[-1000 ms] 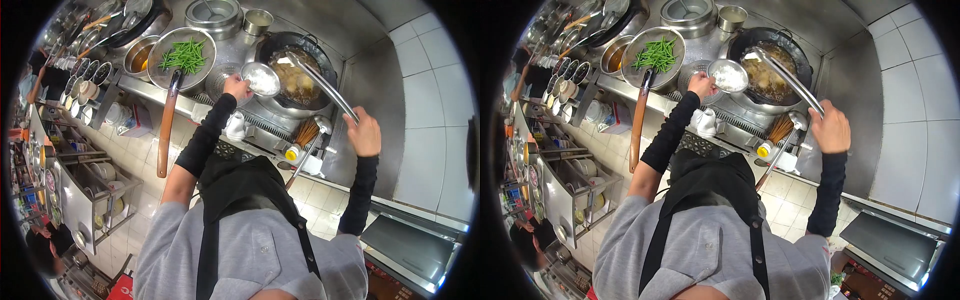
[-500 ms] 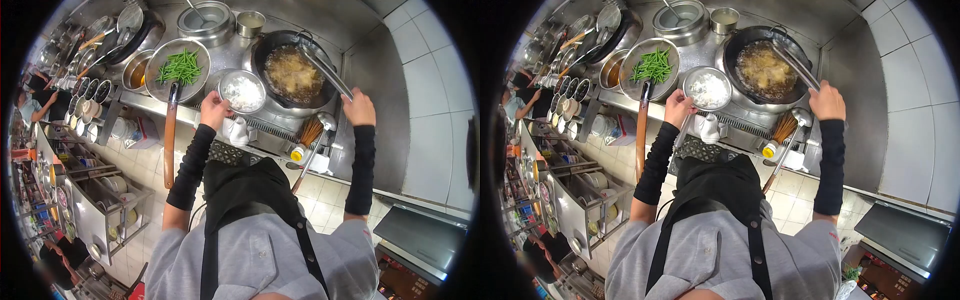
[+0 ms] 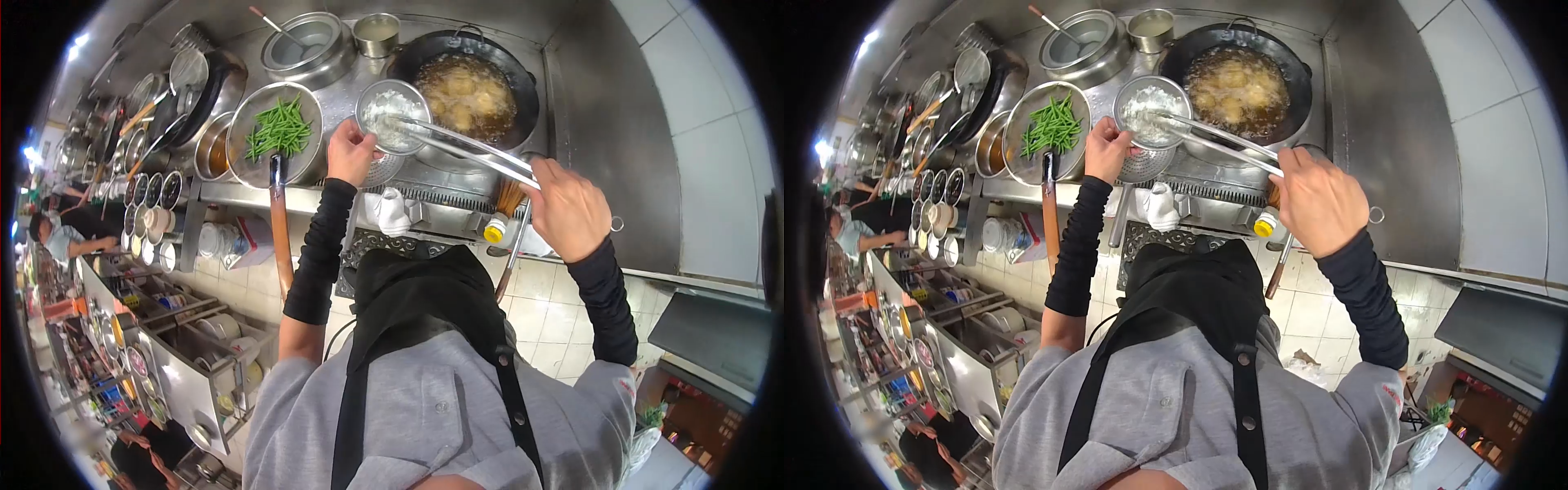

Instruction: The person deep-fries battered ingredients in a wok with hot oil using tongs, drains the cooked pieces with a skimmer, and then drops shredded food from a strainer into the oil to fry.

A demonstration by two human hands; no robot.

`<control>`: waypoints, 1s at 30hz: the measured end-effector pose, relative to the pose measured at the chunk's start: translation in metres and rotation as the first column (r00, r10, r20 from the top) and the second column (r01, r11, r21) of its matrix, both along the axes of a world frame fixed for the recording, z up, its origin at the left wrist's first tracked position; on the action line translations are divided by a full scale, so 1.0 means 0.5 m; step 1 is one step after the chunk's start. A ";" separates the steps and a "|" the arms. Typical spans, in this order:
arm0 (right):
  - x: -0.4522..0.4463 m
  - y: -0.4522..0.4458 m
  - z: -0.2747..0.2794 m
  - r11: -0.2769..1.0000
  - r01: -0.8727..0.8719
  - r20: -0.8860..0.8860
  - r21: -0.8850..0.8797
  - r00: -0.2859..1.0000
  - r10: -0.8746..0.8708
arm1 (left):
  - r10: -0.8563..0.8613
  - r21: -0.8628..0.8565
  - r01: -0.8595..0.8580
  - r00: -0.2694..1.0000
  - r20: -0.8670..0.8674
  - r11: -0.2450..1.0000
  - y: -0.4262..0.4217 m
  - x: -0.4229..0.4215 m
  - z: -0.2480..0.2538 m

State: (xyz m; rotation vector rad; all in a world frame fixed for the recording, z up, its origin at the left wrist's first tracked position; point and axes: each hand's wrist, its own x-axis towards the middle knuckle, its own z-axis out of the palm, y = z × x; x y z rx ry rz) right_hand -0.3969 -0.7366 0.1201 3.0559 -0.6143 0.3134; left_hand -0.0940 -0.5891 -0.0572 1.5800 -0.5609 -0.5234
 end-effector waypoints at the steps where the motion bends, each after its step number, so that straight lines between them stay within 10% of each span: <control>1: -0.005 -0.005 -0.005 0.999 0.043 0.017 0.011 0.999 -0.043 | 0.004 -0.038 -0.007 0.997 -0.074 0.999 -0.013 0.004 -0.012; 7: -0.040 -0.059 0.001 0.960 0.263 0.087 0.094 0.959 -0.272 | 0.048 -0.145 -0.121 0.903 -0.426 0.982 -0.071 0.008 -0.094; 11: -0.012 -0.141 -0.064 0.909 0.417 -0.154 -0.028 0.896 -0.416 | 0.076 -0.025 -0.092 0.927 -0.368 0.995 -0.058 0.004 -0.125; 19: 0.001 -0.210 -0.176 0.880 0.474 -0.244 0.038 0.858 -0.452 | 0.277 -0.158 -0.348 0.895 -0.350 0.924 0.260 0.010 0.062; 24: 0.005 -0.237 -0.235 0.823 0.510 0.033 0.251 0.845 -0.534 | 0.672 -0.265 -0.757 0.653 -0.350 0.598 0.616 0.087 0.087; 30: 0.137 -0.054 -0.243 0.462 0.454 0.098 0.762 0.625 -0.775 | 0.965 -0.186 -0.981 0.004 -0.263 -0.047 1.107 0.092 -0.082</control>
